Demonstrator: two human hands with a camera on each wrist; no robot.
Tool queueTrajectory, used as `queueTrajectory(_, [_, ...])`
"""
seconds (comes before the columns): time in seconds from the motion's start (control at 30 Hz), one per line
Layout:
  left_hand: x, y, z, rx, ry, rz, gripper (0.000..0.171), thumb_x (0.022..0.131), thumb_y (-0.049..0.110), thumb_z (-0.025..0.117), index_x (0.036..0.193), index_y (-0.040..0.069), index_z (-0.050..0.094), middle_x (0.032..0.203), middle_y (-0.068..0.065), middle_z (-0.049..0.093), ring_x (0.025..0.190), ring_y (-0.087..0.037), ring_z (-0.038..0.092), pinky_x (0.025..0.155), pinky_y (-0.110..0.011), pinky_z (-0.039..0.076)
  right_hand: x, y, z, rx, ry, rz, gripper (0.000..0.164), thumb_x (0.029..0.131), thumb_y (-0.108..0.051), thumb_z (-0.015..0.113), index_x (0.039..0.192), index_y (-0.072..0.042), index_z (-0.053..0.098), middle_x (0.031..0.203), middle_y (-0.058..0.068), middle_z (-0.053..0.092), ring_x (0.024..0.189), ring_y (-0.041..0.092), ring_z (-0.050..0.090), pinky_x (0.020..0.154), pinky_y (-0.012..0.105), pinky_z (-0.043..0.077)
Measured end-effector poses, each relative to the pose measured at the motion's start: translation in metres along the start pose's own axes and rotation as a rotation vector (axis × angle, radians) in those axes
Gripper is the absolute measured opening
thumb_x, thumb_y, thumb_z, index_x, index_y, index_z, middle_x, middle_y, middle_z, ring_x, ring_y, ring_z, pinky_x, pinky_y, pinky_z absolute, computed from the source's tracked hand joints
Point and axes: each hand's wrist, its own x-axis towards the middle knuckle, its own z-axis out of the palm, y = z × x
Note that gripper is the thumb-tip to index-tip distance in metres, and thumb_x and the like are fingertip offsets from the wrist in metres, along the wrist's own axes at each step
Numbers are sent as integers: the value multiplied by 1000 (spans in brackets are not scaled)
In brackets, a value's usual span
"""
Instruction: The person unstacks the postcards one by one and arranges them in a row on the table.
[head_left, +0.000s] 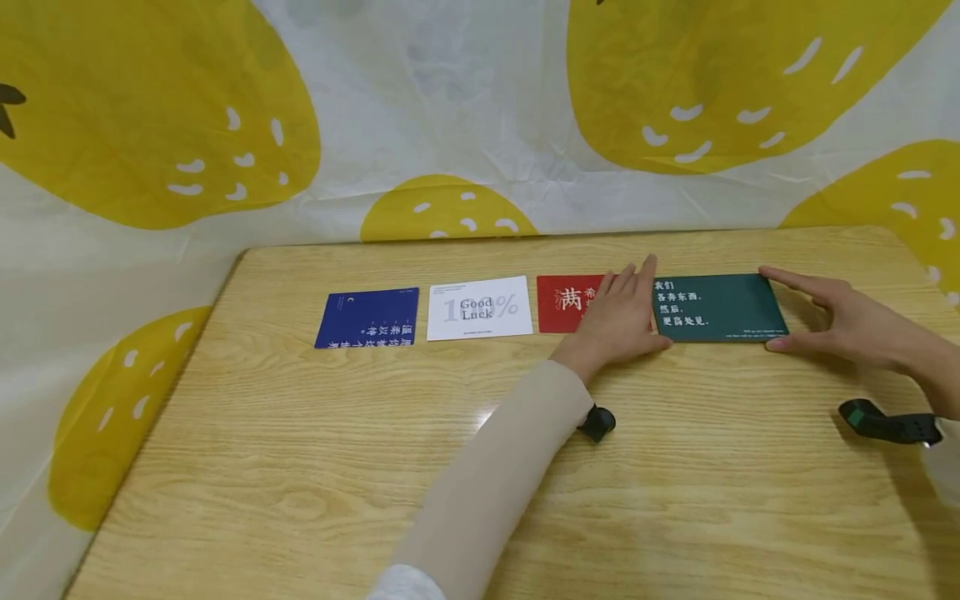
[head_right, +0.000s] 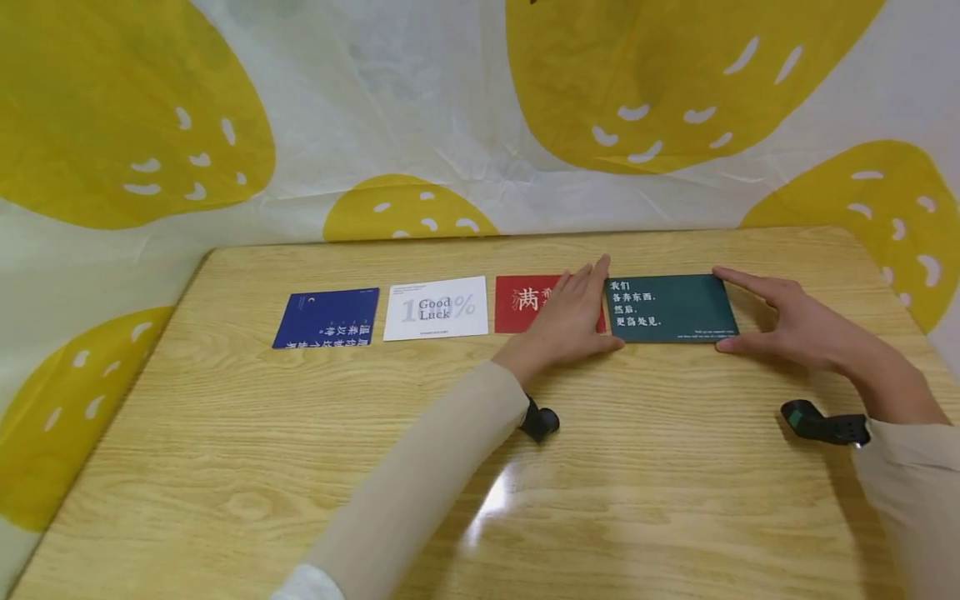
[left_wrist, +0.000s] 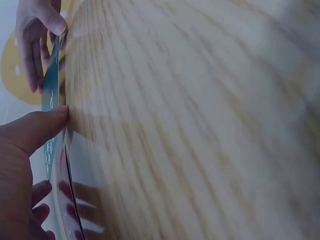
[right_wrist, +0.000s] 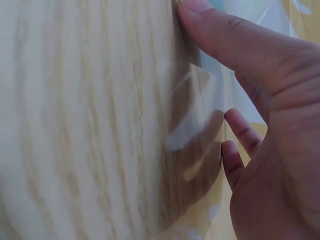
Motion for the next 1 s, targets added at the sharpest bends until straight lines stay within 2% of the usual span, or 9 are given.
queueTrajectory(0.2, [4, 0, -2, 4, -21, -7, 115, 80, 62, 63, 153, 15, -11, 157, 8, 19, 144, -9, 5, 115, -28, -2, 3, 2, 0, 7, -4, -12, 95, 76, -4, 79, 153, -17, 25, 157, 6, 16, 143, 20, 3, 103, 72, 2])
queueTrajectory(0.37, [6, 0, -5, 13, -41, -19, 115, 80, 64, 62, 152, 16, -14, 157, 10, 18, 144, -9, 5, 115, -29, -2, 4, 2, 0, -12, -9, -10, 93, 78, -5, 78, 153, -17, 25, 157, 8, 16, 143, 17, 4, 112, 58, -4])
queueTrajectory(0.47, [7, -1, -5, 19, -53, -26, 115, 80, 64, 61, 152, 16, -14, 157, 10, 18, 144, -9, 5, 116, -29, -2, 5, 2, 0, -32, -12, -15, 92, 79, -6, 78, 153, -16, 25, 156, 15, 19, 143, 14, 6, 113, 53, -3])
queueTrajectory(0.63, [7, -1, -4, 25, -64, -28, 114, 80, 65, 60, 152, 17, -14, 157, 11, 18, 144, -10, 3, 115, -31, -4, 6, 1, -1, -50, -29, -2, 91, 79, -9, 78, 153, -15, 24, 152, 26, 22, 143, 20, 6, 111, 60, 0])
queueTrajectory(0.8, [8, -1, -4, 38, -69, -34, 113, 81, 65, 60, 153, 17, -13, 156, 12, 18, 144, -10, 2, 115, -32, -6, 7, 2, -3, -53, -47, 20, 92, 80, -11, 78, 153, -13, 22, 152, 29, 19, 142, 33, 4, 108, 65, -1])
queueTrajectory(1.0, [8, 0, -5, 47, -80, -32, 109, 82, 65, 58, 153, 18, -11, 156, 12, 17, 144, -10, 1, 115, -33, -9, 8, 3, -4, -65, -55, 22, 93, 80, -13, 78, 153, -12, 21, 151, 30, 18, 141, 38, 4, 107, 66, -2])
